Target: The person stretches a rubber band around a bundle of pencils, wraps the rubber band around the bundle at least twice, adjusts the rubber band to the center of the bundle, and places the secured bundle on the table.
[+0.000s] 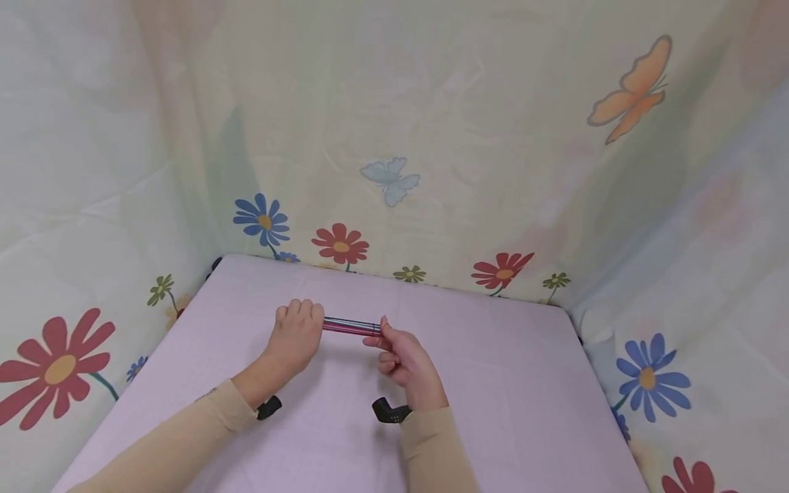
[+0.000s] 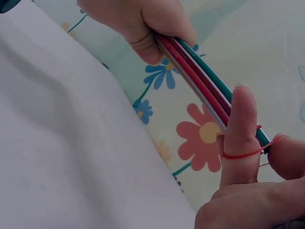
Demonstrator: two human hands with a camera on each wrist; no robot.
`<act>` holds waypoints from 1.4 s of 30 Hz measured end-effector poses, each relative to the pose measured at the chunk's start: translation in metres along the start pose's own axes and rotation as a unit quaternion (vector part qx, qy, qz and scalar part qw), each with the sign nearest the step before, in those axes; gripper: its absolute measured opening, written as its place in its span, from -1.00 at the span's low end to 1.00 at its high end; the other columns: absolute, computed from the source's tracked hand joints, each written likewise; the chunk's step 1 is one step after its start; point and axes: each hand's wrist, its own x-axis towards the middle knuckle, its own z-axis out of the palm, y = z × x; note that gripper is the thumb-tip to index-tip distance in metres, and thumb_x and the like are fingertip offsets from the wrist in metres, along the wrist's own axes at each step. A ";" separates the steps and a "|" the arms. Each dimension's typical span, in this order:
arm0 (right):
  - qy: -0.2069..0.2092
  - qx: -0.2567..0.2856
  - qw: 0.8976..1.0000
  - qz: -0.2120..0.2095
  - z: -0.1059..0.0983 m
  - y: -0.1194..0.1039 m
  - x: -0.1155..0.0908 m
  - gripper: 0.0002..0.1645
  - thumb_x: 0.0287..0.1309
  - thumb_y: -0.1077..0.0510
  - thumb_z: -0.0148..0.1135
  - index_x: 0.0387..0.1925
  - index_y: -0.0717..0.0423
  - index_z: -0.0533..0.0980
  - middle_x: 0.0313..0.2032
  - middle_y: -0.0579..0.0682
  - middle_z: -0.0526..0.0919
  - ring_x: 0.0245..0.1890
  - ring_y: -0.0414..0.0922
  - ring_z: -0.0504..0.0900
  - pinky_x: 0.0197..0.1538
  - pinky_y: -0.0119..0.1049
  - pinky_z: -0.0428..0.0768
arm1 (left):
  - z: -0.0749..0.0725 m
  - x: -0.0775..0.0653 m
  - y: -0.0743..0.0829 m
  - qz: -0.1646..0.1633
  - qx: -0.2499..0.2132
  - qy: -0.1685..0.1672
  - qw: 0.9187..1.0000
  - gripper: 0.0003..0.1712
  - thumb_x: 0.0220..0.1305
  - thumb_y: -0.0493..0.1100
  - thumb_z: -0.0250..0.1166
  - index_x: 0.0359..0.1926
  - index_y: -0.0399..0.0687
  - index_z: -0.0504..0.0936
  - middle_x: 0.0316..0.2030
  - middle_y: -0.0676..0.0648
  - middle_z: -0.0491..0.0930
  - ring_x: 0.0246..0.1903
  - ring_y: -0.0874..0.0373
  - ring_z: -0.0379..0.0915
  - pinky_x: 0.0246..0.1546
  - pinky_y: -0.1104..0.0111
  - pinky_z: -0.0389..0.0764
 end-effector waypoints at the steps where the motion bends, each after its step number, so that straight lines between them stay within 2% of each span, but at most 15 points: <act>1: -0.001 -0.013 1.000 0.003 0.000 -0.002 0.000 -0.57 0.62 -0.22 0.08 -0.07 0.06 0.56 -0.44 -0.10 0.80 -0.80 -0.39 0.15 -0.64 -0.55 0.17 | 0.000 0.000 0.000 0.002 -0.001 -0.002 1.000 -0.80 0.50 -0.18 0.28 -0.24 -0.12 0.44 -0.35 -0.09 0.43 -0.25 -0.01 0.34 -0.27 0.17 0.29; 5: 0.003 -0.046 0.999 0.008 0.000 -0.010 0.001 -0.63 0.61 -0.13 0.15 -0.07 0.11 0.55 -0.49 -0.10 0.78 -0.80 -0.40 0.15 -0.63 -0.55 0.17 | -0.001 0.000 0.001 0.004 -0.001 -0.003 1.000 -0.80 0.52 -0.17 0.27 -0.24 -0.13 0.44 -0.35 -0.09 0.43 -0.26 -0.01 0.33 -0.27 0.17 0.28; 9: 0.027 -0.073 0.997 -0.005 0.004 -0.015 0.002 -0.68 0.52 -0.03 0.20 -0.05 0.17 0.55 -0.57 -0.11 0.71 -0.77 -0.39 0.19 -0.61 -0.54 0.24 | -0.004 0.001 0.002 0.002 -0.005 -0.001 1.000 -0.80 0.53 -0.17 0.26 -0.24 -0.13 0.44 -0.35 -0.09 0.44 -0.26 -0.01 0.33 -0.27 0.16 0.30; 15: 0.066 -0.112 0.991 -0.046 0.009 -0.015 0.002 -0.66 0.44 -0.01 0.24 -0.09 0.23 0.62 -0.59 -0.10 0.70 -0.62 -0.26 0.50 -0.40 -0.38 0.62 | -0.008 0.001 0.004 0.002 -0.018 -0.006 1.000 -0.80 0.50 -0.18 0.30 -0.23 -0.13 0.44 -0.33 -0.10 0.45 -0.24 -0.01 0.35 -0.25 0.15 0.32; 21: 0.113 -0.141 0.979 -0.089 0.012 -0.010 0.004 -0.67 0.40 0.00 0.31 -0.19 0.23 0.69 -0.60 -0.09 0.71 -0.46 -0.16 0.65 -0.23 -0.24 0.61 | -0.011 0.000 0.006 0.002 -0.015 -0.011 1.000 -0.81 0.50 -0.18 0.30 -0.22 -0.14 0.46 -0.33 -0.10 0.46 -0.23 -0.01 0.36 -0.25 0.16 0.32; 24: 0.141 -0.158 0.972 -0.103 0.015 -0.006 0.004 -0.62 0.42 -0.02 0.32 -0.14 0.26 0.71 -0.51 -0.09 0.74 -0.33 -0.11 0.64 -0.14 -0.20 0.62 | -0.011 -0.001 0.006 0.002 -0.011 -0.010 1.000 -0.80 0.49 -0.18 0.31 -0.23 -0.14 0.45 -0.34 -0.10 0.46 -0.25 -0.01 0.36 -0.27 0.16 0.32; 28: 0.190 -0.183 0.958 -0.117 0.022 -0.004 0.001 -0.55 0.40 -0.05 0.36 -0.05 0.32 0.71 -0.22 0.01 0.66 -0.09 -0.02 0.54 0.05 -0.06 0.67 | -0.012 -0.002 0.008 0.000 -0.012 -0.011 1.000 -0.80 0.49 -0.20 0.29 -0.26 -0.14 0.43 -0.37 -0.10 0.45 -0.27 -0.01 0.36 -0.29 0.17 0.30; 33: 0.233 -0.216 0.939 -0.133 0.027 -0.003 -0.005 -0.50 0.27 -0.09 0.49 -0.15 0.32 0.70 0.00 0.12 0.59 0.08 0.04 0.50 0.23 0.08 0.67 | -0.013 -0.003 0.011 0.001 -0.023 -0.019 1.000 -0.80 0.49 -0.21 0.27 -0.27 -0.13 0.42 -0.37 -0.10 0.44 -0.28 -0.01 0.35 -0.29 0.17 0.26; 35: 0.233 -0.223 0.937 -0.138 0.026 -0.003 -0.006 -0.52 0.25 -0.10 0.51 -0.22 0.30 0.69 -0.01 0.11 0.61 0.10 0.04 0.52 0.26 0.12 0.66 | -0.014 -0.003 0.012 0.002 -0.025 -0.026 0.999 -0.79 0.50 -0.20 0.28 -0.26 -0.13 0.42 -0.36 -0.10 0.44 -0.27 -0.01 0.34 -0.29 0.17 0.26; 38: 0.228 -0.225 0.936 -0.149 0.023 -0.002 -0.006 -0.57 0.27 -0.08 0.50 -0.29 0.25 0.62 -0.12 0.06 0.61 0.02 0.00 0.53 0.21 0.11 0.68 | -0.015 -0.003 0.013 0.005 -0.025 -0.035 0.999 -0.79 0.50 -0.18 0.29 -0.23 -0.13 0.43 -0.35 -0.09 0.43 -0.26 0.00 0.34 -0.27 0.18 0.27; 40: 0.227 -0.221 0.933 -0.173 0.018 -0.002 -0.005 -0.61 0.28 -0.03 0.49 -0.27 0.20 0.55 -0.22 0.01 0.58 -0.07 -0.04 0.54 0.14 0.04 0.70 | -0.016 -0.003 0.013 0.008 -0.026 -0.039 0.999 -0.79 0.50 -0.18 0.30 -0.22 -0.13 0.43 -0.34 -0.09 0.43 -0.25 0.00 0.33 -0.28 0.18 0.27; 42: 0.220 -0.222 0.925 -0.215 0.013 -0.002 -0.004 -0.66 0.31 0.02 0.49 -0.22 0.17 0.53 -0.25 -0.02 0.58 -0.13 -0.06 0.55 0.09 -0.04 0.67 | -0.017 -0.003 0.012 0.007 -0.029 -0.034 0.999 -0.80 0.50 -0.19 0.30 -0.23 -0.14 0.43 -0.36 -0.09 0.43 -0.27 0.00 0.34 -0.29 0.19 0.28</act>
